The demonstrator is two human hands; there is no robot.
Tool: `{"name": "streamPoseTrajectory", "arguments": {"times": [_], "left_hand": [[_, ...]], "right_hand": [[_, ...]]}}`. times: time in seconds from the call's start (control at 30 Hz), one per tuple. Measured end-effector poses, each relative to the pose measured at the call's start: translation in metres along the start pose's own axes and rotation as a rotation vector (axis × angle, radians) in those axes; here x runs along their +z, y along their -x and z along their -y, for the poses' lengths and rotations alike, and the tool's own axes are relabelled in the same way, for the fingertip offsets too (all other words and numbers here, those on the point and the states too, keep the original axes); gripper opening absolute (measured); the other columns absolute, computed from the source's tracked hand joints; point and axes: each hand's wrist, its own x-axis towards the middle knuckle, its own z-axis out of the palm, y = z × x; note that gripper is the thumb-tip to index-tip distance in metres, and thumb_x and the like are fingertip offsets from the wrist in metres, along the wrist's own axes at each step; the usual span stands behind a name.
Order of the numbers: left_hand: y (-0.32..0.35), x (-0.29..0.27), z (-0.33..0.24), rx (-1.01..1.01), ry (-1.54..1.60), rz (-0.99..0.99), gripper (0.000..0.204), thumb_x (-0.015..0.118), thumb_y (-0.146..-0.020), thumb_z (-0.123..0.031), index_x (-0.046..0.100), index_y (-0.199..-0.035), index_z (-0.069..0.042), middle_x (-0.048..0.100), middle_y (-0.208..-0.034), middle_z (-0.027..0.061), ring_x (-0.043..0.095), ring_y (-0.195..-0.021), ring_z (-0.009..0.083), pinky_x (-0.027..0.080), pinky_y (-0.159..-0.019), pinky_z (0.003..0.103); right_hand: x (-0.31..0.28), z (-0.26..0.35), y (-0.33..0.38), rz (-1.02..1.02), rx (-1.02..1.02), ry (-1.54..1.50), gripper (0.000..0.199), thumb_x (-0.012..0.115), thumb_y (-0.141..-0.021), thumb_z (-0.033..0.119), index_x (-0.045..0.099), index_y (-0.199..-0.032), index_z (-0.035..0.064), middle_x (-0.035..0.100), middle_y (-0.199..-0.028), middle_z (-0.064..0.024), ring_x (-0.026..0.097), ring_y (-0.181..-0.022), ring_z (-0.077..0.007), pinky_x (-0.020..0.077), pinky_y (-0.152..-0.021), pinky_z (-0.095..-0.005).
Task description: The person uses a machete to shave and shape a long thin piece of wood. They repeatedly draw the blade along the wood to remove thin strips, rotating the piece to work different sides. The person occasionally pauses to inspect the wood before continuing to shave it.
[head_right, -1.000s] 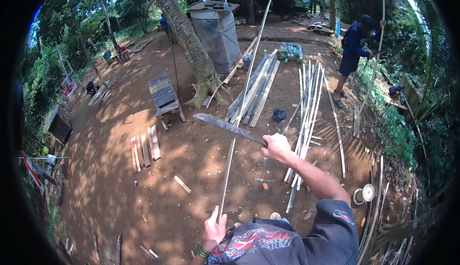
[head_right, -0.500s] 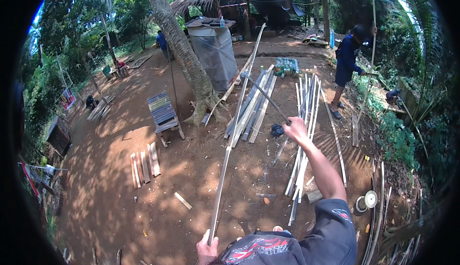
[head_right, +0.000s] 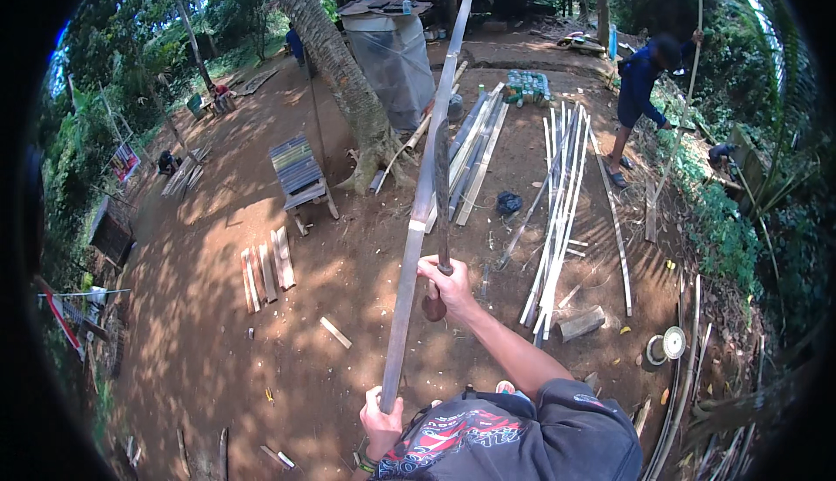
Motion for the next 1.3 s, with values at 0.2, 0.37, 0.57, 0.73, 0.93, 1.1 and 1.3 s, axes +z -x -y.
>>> {"name": "streamPoseTrajectory", "arguments": {"times": [0.2, 0.37, 0.57, 0.73, 0.93, 1.1, 1.3], "left_hand": [[0.005, -0.012, 0.001, -0.034, -0.007, 0.177, 0.032, 0.078, -0.078, -0.012, 0.051, -0.093, -0.002, 0.055, -0.064, 0.0103, 0.058, -0.056, 0.0243, 0.044, -0.054, 0.038], [-0.028, -0.021, 0.001, -0.152, 0.222, 0.546, 0.042, 0.070, -0.090, -0.039, 0.053, -0.087, -0.001, 0.052, -0.063, 0.0064, 0.054, -0.056, 0.0165, 0.043, -0.051, 0.037], [-0.044, -0.012, 0.028, -0.094, 0.158, 0.596, 0.051, 0.035, -0.108, -0.042, 0.058, -0.091, 0.000, 0.053, -0.070, 0.0018, 0.047, -0.065, 0.0121, 0.041, -0.060, 0.033], [-0.053, 0.008, 0.015, -0.110, 0.358, 0.665, 0.055, 0.035, -0.106, -0.051, 0.055, -0.101, 0.000, 0.059, -0.073, 0.0077, 0.059, -0.064, 0.0170, 0.047, -0.061, 0.031], [-0.088, 0.042, -0.024, -0.207, 0.783, 0.563, 0.056, 0.043, -0.101, -0.056, 0.050, -0.102, -0.001, 0.055, -0.063, 0.0074, 0.058, -0.053, 0.0161, 0.049, -0.050, 0.029], [-0.093, 0.036, -0.039, -0.254, 0.783, 0.587, 0.048, 0.047, -0.102, -0.051, 0.048, -0.098, -0.003, 0.044, -0.053, 0.0020, 0.042, -0.040, 0.0112, 0.040, -0.038, 0.027], [-0.102, 0.028, -0.064, -0.207, 0.731, 0.566, 0.038, 0.046, -0.104, -0.044, 0.045, -0.096, -0.007, 0.049, -0.057, 0.0035, 0.053, -0.043, 0.0145, 0.045, -0.041, 0.028]], "right_hand": [[0.019, 0.014, 0.015, -0.028, -0.011, 0.063, 0.017, 0.076, -0.086, 0.014, 0.068, -0.090, -0.0003, 0.066, -0.072, -0.0032, 0.052, -0.048, -0.0058, 0.0396, -0.043, -0.0231], [0.022, 0.015, 0.040, -0.075, 0.014, 0.093, 0.015, 0.075, -0.087, 0.016, 0.068, -0.088, 0.0021, 0.064, -0.068, -0.0001, 0.050, -0.047, -0.0045, 0.0373, -0.041, -0.0226], [0.035, 0.017, 0.070, -0.103, 0.101, 0.164, 0.018, 0.076, -0.087, 0.020, 0.070, -0.086, 0.0030, 0.065, -0.071, 0.0017, 0.053, -0.063, -0.0035, 0.0406, -0.055, -0.0238], [0.028, 0.014, 0.094, -0.142, 0.143, 0.246, 0.020, 0.076, -0.087, 0.021, 0.070, -0.086, 0.0028, 0.064, -0.070, 0.0025, 0.053, -0.062, -0.0040, 0.0408, -0.056, -0.0240], [0.029, 0.011, 0.103, -0.128, 0.115, 0.287, 0.021, 0.076, -0.088, 0.023, 0.070, -0.087, 0.0030, 0.064, -0.068, 0.0025, 0.054, -0.061, -0.0037, 0.0416, -0.055, -0.0250], [0.018, 0.033, 0.107, -0.181, 0.125, 0.365, 0.029, 0.071, -0.092, 0.031, 0.070, -0.088, 0.0023, 0.067, -0.066, 0.0000, 0.056, -0.061, -0.0033, 0.0442, -0.056, -0.0257], [-0.037, 0.038, 0.093, -0.293, -0.278, 0.876, 0.037, 0.074, -0.087, 0.033, 0.064, -0.075, -0.0001, 0.054, -0.055, -0.0135, 0.051, -0.047, -0.0202, 0.0409, -0.049, -0.0371]]}}
